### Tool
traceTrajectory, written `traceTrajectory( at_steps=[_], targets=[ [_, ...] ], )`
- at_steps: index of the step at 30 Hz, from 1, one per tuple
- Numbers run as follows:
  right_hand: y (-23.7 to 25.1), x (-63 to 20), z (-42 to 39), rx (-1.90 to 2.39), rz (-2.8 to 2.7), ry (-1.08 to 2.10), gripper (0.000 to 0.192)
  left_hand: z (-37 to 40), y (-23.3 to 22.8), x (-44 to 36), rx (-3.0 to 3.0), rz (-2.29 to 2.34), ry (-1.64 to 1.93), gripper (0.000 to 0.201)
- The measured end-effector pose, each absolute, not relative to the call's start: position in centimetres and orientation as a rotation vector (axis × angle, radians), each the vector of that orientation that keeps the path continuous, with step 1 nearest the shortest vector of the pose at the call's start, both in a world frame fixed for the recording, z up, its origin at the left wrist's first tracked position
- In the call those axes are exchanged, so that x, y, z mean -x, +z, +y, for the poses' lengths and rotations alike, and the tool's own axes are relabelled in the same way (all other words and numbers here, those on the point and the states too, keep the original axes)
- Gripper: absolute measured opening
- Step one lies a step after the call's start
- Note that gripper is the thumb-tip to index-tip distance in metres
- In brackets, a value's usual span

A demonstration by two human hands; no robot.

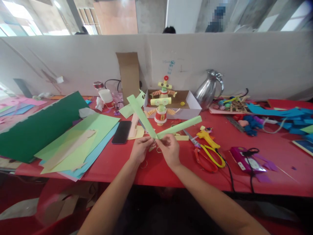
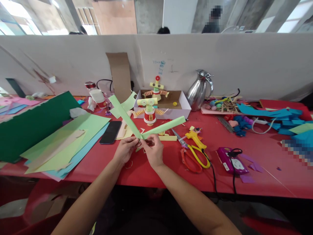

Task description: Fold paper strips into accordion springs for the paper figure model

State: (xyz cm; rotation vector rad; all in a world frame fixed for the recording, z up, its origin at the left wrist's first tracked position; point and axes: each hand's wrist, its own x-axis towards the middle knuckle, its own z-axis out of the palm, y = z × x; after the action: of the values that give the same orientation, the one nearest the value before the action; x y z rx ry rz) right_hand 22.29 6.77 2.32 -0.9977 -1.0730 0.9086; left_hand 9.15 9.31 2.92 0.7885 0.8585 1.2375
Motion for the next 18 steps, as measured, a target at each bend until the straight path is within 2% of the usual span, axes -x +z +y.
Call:
traceTrajectory(
  at_steps=[4,8,16,18],
  targets=[
    [2.2,-22.0,7.0,0.932,-0.951,0.988,0.039,9.4,2.9,-9.0,-0.765,0.855,1.264,0.032],
    [1.8,-22.3,7.5,0.936,-1.050,1.114,0.028,9.5,2.7,-8.9,-0.790,0.861,1.280,0.031],
    [2.2,-23.7,8.1,1.051,-1.202,0.928,0.020,9.1,2.7,-9.1,-0.995,0.863,1.300,0.031],
    [2.3,-23.7,8.1,1.058,-1.233,0.933,0.018,9.3,2.6,-9.0,-1.027,0.884,1.338,0.023]
  ],
)
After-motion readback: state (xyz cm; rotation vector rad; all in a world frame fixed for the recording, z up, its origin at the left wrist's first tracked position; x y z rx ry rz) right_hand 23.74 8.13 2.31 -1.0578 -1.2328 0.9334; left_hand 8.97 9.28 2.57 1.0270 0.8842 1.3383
